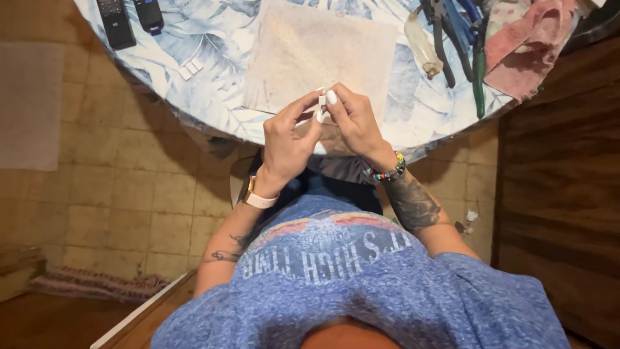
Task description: Applying small white rectangular pieces to a surface and smoothing them down as part of a craft project
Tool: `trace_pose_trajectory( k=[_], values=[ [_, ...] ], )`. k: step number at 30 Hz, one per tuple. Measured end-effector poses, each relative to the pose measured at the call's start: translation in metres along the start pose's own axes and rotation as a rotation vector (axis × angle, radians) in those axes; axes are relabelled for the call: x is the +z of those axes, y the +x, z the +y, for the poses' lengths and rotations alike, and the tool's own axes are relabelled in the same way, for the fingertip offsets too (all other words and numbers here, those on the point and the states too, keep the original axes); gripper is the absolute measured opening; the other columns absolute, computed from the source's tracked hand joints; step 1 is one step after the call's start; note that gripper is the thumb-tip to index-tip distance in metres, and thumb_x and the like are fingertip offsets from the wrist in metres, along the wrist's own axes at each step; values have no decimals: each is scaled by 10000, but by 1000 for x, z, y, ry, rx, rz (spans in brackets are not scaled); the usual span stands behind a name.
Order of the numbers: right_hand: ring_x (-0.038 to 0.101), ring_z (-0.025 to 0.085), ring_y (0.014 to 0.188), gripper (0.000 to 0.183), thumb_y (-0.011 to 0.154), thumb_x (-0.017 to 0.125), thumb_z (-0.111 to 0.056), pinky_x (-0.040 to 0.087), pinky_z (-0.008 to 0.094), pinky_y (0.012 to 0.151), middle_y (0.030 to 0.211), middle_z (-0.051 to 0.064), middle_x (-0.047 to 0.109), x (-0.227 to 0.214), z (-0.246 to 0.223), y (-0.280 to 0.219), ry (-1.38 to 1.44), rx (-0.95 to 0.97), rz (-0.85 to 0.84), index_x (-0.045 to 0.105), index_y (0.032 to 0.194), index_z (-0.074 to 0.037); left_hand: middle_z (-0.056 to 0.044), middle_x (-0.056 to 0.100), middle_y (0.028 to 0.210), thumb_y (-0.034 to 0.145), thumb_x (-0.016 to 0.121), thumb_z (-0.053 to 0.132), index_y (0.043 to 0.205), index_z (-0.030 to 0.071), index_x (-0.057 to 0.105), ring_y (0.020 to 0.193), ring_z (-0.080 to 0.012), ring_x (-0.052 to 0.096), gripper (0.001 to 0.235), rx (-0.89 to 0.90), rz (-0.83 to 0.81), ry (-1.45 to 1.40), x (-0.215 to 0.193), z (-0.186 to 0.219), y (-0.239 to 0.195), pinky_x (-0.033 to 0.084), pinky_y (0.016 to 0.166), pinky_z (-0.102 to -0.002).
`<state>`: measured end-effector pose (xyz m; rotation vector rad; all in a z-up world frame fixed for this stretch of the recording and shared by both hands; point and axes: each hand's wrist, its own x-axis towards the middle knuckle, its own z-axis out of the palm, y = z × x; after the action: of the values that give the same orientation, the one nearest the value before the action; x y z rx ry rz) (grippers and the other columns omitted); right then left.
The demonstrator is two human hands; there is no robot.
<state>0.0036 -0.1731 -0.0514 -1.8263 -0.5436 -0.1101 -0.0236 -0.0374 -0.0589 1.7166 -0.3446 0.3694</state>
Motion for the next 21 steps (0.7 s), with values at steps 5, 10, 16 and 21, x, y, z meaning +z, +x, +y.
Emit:
trace_pose_trajectory(
  k=[5,10,16,21],
  values=[
    [332,88,493,287,917,350,-259,342,223,483,483,-9,367,1,7,-3,108,87,-34,526,779,-78,-175,615,955,740,537,-35,1038,-12,570,885,-275,604,301,-16,4,-44,0,5,2,524,700,-291],
    [375,96,484,377,916,306,-337,350,196,455,533,27,402,-1,19,-5,398,268,-94,527,805,-53,-168,627,921,744,531,-17,1031,6,580,847,-254,617,291,-30,1,-29,-1,1,4,523,684,-276],
    [381,78,493,181,875,445,-153,354,175,467,554,28,410,1,11,-7,453,264,-119,556,872,-10,-169,628,909,761,530,-5,1018,1,583,854,-273,611,263,-43,-1,-23,-4,1,5,522,679,-298],
    [415,12,464,167,862,492,-144,372,145,419,537,3,457,8,14,-7,499,289,44,591,942,-35,-169,624,906,760,544,-2,1028,1,565,843,-289,616,269,23,57,3,-4,6,9,529,680,-320]
  ],
)
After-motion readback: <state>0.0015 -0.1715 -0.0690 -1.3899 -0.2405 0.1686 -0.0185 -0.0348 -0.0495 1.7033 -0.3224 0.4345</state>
